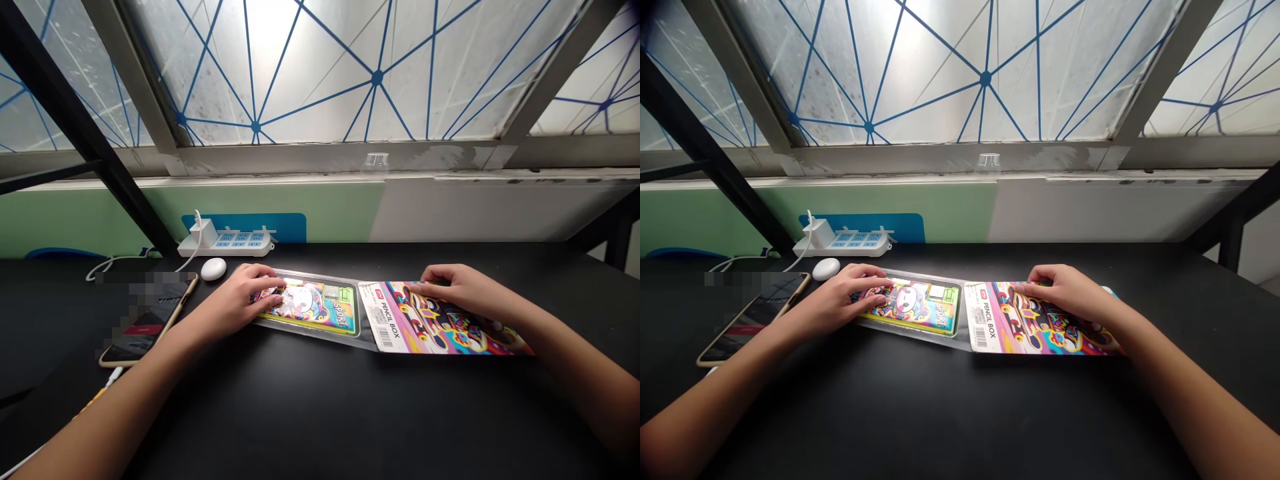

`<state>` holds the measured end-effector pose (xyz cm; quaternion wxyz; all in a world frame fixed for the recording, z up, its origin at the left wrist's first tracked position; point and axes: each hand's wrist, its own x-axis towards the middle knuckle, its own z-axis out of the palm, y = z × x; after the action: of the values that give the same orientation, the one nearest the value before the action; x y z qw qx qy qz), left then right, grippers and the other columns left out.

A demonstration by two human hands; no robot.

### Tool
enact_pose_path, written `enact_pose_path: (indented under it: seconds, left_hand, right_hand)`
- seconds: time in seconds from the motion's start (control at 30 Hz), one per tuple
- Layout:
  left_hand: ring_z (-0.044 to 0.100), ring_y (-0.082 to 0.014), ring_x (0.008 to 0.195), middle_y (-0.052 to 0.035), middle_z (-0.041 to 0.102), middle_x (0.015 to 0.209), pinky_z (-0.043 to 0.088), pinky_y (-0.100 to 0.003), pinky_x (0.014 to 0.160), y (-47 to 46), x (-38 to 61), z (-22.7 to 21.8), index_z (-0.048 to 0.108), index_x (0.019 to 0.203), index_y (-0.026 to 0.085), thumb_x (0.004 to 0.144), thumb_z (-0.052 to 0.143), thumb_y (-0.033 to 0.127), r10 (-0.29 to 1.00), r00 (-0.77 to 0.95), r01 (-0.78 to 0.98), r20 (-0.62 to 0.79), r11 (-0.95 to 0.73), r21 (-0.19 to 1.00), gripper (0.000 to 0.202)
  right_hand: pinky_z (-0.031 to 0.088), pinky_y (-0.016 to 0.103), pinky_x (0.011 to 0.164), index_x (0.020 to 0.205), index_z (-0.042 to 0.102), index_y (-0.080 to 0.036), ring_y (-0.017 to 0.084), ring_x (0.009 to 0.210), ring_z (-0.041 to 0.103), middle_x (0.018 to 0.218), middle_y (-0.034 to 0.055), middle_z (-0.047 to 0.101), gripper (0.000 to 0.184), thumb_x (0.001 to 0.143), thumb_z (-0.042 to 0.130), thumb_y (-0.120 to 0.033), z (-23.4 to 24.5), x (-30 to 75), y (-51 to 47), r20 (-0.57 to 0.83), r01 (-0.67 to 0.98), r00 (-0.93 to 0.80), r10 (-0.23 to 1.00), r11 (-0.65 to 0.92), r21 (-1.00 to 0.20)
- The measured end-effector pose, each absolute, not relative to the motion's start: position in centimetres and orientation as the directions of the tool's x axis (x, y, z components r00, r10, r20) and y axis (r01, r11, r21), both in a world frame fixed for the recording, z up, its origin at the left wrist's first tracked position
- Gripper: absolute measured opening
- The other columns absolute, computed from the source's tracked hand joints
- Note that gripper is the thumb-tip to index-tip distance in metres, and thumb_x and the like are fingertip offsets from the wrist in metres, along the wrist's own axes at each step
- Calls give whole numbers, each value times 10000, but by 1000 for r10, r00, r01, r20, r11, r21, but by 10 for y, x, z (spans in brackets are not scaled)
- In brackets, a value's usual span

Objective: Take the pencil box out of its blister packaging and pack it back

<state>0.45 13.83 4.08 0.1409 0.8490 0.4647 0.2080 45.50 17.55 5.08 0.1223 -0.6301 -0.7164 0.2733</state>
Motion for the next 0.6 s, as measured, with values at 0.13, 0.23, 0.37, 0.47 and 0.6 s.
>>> enact_pose_path:
  seconds: [0.13,0.23,0.37,0.47,0.6]
  left_hand:
    - [525,-308,1250,-91,601,1329,444,-469,1069,137,5,41,716,1277,300,996,542,545,847,487,729,215,-530,434,412]
    - [521,-310,1240,-95,601,1321,440,-473,1070,135,6,44,716,1276,291,991,551,536,849,484,733,212,-526,432,410]
    - [538,-316,1164,-98,617,1272,450,-494,1030,130,13,49,725,1273,316,985,566,499,856,477,755,200,-516,405,376]
    - [556,-311,1080,-92,633,1208,453,-507,979,124,25,51,740,1249,358,956,623,511,851,495,772,174,-523,361,350]
    - [591,-299,1028,-80,657,1158,444,-510,958,109,45,55,744,1226,368,928,674,513,816,541,754,201,-577,314,339]
  right_hand:
    - [334,283,524,728,644,-222,160,596,492,650,-2,609,549,714,708,-767,55,462,176,-172,835,-150,974,32,-550]
    - [327,276,505,734,632,-223,152,578,488,639,-6,604,541,721,711,-758,57,461,174,-167,806,-133,977,9,-592]
    - [364,275,505,745,641,-220,163,592,532,678,14,655,539,739,695,-756,52,441,164,-149,759,-137,979,7,-652]
    - [383,280,505,735,633,-227,173,598,536,680,19,655,559,783,619,-783,45,412,151,-155,749,-171,973,26,-662]
    - [408,277,534,763,614,-239,180,638,545,720,10,640,510,843,585,-743,39,386,135,-142,735,-220,965,68,-675]
